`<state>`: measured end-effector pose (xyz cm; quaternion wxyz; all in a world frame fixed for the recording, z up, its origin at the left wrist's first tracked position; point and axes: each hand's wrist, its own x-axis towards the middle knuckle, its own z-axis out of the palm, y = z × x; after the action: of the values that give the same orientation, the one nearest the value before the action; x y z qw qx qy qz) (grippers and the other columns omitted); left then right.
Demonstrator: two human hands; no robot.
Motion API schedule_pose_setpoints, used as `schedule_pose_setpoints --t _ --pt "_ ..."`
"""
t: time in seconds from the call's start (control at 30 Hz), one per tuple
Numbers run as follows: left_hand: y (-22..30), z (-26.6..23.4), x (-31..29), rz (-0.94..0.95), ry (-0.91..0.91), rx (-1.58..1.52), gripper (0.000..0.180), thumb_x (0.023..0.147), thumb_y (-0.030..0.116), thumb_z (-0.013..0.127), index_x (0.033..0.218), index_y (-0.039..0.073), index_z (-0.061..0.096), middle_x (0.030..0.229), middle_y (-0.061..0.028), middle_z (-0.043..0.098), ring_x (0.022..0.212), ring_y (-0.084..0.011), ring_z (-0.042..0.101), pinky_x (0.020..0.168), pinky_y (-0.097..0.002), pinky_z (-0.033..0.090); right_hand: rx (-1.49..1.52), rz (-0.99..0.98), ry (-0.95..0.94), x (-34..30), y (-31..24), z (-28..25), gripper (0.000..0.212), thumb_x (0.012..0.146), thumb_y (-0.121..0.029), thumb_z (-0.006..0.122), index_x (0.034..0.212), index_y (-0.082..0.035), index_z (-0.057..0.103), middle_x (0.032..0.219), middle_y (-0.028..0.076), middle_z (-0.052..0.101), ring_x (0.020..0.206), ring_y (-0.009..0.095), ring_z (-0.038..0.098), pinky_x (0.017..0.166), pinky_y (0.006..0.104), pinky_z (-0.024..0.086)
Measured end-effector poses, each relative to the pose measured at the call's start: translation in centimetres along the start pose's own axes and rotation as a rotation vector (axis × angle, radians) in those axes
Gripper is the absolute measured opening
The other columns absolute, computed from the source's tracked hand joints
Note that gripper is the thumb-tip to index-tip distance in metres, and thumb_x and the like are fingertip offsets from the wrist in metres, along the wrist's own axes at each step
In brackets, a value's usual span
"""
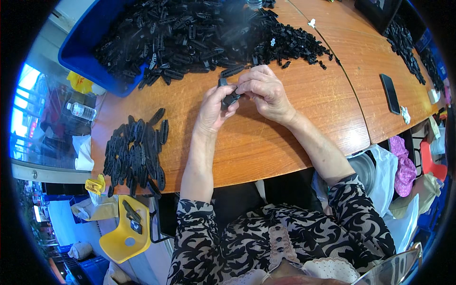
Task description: The person assembles plastic components by hand, fitting the pieces together and placing the assembled items into a pile on the table.
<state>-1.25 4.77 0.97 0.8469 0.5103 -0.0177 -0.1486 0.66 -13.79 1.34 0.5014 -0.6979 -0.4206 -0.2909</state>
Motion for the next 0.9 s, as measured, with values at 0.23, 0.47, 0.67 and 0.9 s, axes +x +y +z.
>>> schedule_pose_setpoints --t 0.23,0.47,0.67,0.9 --pt "-0.1 -0.4 -0.1 -0.039 -0.026 -0.011 0.023 0.095 0.017 0.053 0.096 -0.004 0.063 0.078 -0.0149 0.068 0.05 -0.0065 0.052 0.038 -0.0157 0.035 -0.243 -0.136 -0.019 0.0 -0.3 -0.2 0.023 0.064 0.006 0.069 0.082 -0.008 0.068 0.095 0.001 0.068 0.093 0.027 0.061 0.074 0.0354 0.053" --pt "-0.1 0.7 -0.2 -0.037 0.008 0.111 0.031 0.095 0.031 0.065 0.099 0.001 0.063 0.078 -0.0127 0.068 0.051 -0.0072 0.056 0.04 -0.0158 0.037 -0.151 0.005 -0.062 -1.1 1.0 -0.5 0.028 0.066 0.005 0.067 0.09 -0.01 0.069 0.096 0.004 0.068 0.091 0.027 0.063 0.069 0.036 0.054" --pt "-0.1 -0.5 0.1 0.036 0.162 0.264 0.036 0.09 0.033 0.074 0.098 0.001 0.06 0.08 -0.0136 0.07 0.054 -0.0108 0.061 0.044 -0.0209 0.043 -0.667 0.305 0.161 -0.9 4.1 -2.7 0.027 0.082 0.004 0.058 0.102 -0.008 0.07 0.1 0.01 0.07 0.089 0.03 0.066 0.077 0.0407 0.056" --pt "-1.0 -0.9 1.3 0.407 0.472 0.419 0.03 0.091 0.021 0.073 0.099 -0.004 0.059 0.085 -0.0147 0.069 0.057 -0.0117 0.064 0.049 -0.0228 0.05 -0.964 0.507 -0.178 -2.7 7.7 -5.7 0.027 0.077 0.001 0.061 0.101 -0.008 0.072 0.1 0.008 0.065 0.104 0.027 0.06 0.084 0.0394 0.054"
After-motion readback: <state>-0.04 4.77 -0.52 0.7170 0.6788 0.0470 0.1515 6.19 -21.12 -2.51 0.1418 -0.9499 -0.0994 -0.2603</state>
